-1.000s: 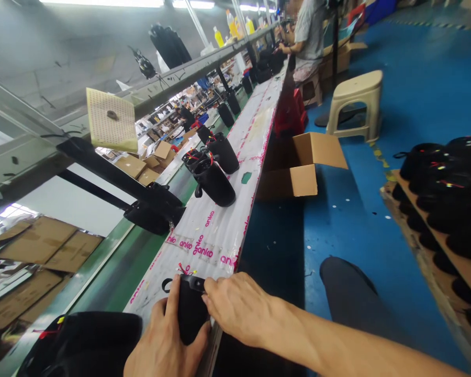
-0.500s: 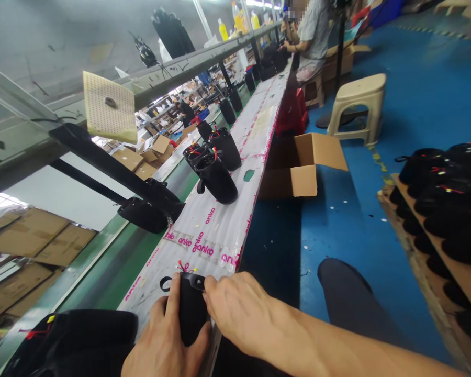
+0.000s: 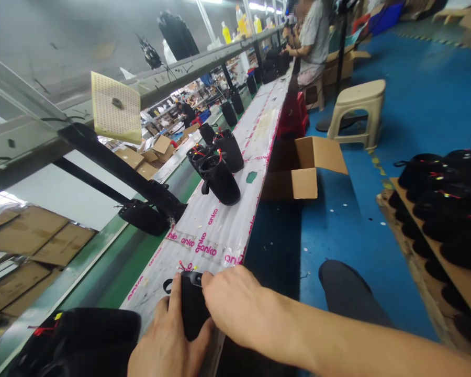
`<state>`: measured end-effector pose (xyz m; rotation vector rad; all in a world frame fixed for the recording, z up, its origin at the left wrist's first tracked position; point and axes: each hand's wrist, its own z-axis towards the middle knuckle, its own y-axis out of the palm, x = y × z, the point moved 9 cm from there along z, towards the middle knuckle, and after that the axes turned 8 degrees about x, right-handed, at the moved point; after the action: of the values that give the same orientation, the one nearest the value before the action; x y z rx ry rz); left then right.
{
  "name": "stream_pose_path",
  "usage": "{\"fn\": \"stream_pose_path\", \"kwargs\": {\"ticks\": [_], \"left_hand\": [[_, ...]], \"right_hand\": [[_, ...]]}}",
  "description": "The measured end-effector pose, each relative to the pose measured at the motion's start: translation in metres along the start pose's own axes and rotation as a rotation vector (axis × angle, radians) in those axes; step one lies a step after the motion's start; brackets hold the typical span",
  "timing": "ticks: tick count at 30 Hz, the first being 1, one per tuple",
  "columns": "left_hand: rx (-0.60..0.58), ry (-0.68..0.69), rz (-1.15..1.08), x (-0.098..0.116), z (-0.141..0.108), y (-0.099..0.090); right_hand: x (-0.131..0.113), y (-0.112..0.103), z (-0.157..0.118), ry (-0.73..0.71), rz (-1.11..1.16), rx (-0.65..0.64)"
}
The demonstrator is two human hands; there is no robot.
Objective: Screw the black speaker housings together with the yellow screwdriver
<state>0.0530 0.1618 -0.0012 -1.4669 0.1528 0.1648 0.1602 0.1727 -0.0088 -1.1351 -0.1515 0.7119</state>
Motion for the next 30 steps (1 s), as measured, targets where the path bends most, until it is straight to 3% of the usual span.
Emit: {"fn": "stream_pose_path", "kwargs": {"ticks": [2,6,9,12,17,19,25,30], "left_hand": [[-0.038,-0.014,-0.106,-0.01,0.002,0.004],[0.025,-0.134,-0.561,-0.04,0.014,0.004],[-0.037,-0.191,-0.825,-0.05,0.023,0.013],[0.01,-0.225,-0.863,-0.054,0.022,0.01],[0.356,-0.291,-0.935,-0.066,0.003,-0.007],[0.437,-0.308,-1.016,-0.07,-0.004,-0.009],[0.449,-0.411,-1.203,-0.083,-0.013,-0.011],[0.445,-0.413,-1.254,-0.083,-0.014,-0.017]], "right_hand": [[0.003,0.003,-0.001,0.005,0.014,0.031],[0.006,0.006,-0.002,0.031,0.028,0.075],[0.004,0.005,0.001,0.027,0.055,0.087],[0.002,0.0,0.005,0.012,0.093,0.102],[-0.006,-0.022,0.017,-0.026,0.153,0.166],[-0.011,-0.03,0.022,-0.048,0.178,0.192],[-0.026,-0.04,0.031,-0.11,0.245,0.218],[-0.031,-0.05,0.03,-0.107,0.268,0.223]]}}
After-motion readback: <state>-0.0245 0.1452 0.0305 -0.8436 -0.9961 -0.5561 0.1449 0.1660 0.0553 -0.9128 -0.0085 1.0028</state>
